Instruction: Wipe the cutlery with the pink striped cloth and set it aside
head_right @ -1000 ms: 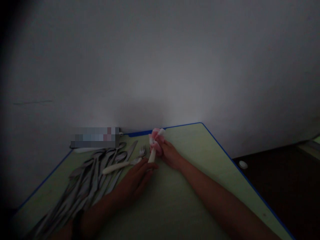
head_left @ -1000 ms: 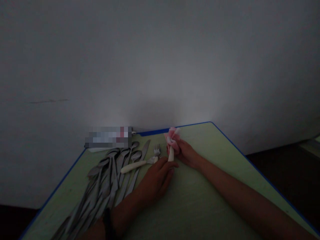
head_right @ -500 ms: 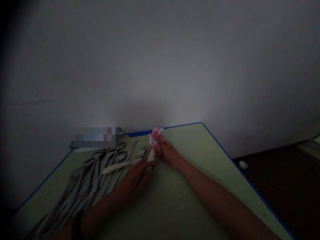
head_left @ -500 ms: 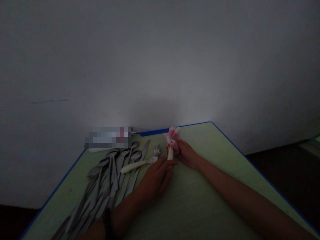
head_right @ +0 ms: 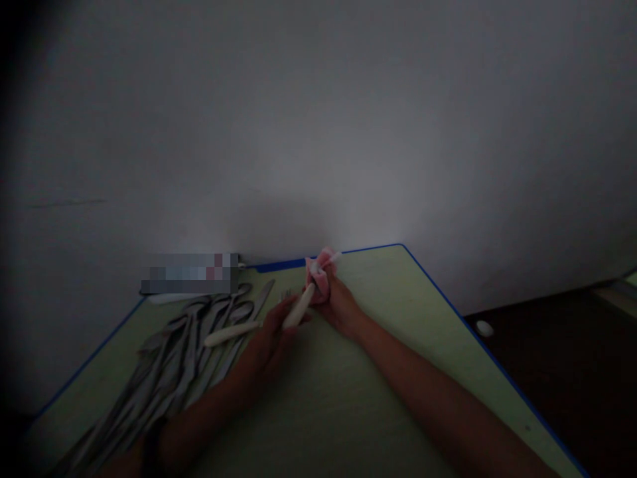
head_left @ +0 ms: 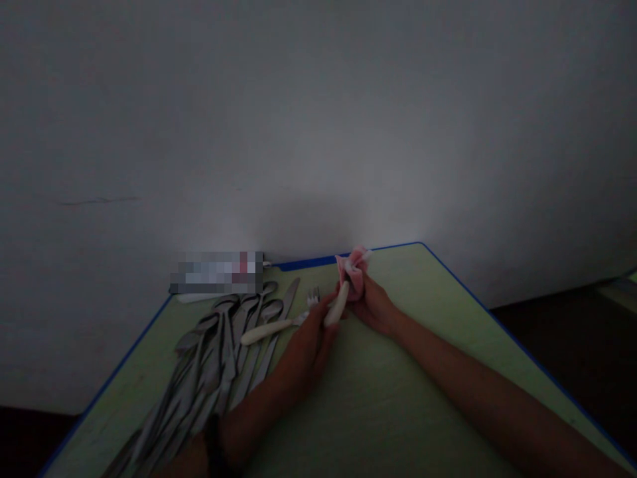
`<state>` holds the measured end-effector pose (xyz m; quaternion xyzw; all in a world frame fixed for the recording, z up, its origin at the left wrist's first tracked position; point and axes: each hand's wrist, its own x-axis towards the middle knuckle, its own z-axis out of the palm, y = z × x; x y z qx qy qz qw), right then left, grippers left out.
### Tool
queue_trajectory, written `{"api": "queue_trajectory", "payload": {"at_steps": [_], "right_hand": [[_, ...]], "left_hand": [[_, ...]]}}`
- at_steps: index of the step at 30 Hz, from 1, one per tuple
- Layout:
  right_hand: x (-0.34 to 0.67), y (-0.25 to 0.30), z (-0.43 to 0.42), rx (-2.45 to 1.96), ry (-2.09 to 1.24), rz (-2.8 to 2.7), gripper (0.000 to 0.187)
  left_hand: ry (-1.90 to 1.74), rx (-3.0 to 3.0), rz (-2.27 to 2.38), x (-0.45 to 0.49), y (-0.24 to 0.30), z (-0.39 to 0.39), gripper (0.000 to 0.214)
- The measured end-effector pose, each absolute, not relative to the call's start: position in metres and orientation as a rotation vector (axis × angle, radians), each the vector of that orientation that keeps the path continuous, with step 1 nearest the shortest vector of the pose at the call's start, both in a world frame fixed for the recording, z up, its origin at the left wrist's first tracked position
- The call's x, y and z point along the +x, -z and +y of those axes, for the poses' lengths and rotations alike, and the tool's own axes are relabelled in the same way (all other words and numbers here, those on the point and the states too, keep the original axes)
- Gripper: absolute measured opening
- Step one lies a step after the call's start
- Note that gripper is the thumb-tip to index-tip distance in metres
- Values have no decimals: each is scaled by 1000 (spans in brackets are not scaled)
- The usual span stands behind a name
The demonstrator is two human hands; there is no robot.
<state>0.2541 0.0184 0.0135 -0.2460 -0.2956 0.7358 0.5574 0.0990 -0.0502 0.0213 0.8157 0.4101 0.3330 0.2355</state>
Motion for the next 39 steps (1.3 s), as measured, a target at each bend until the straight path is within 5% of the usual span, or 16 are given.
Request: {"api": "queue_trajectory", "payload": {"at_steps": [39], "right_hand": [[261,-1,17,-549,-1807,-847,21]], "left_hand": [[-990,2255,1366,96,-11,-41,43]]}}
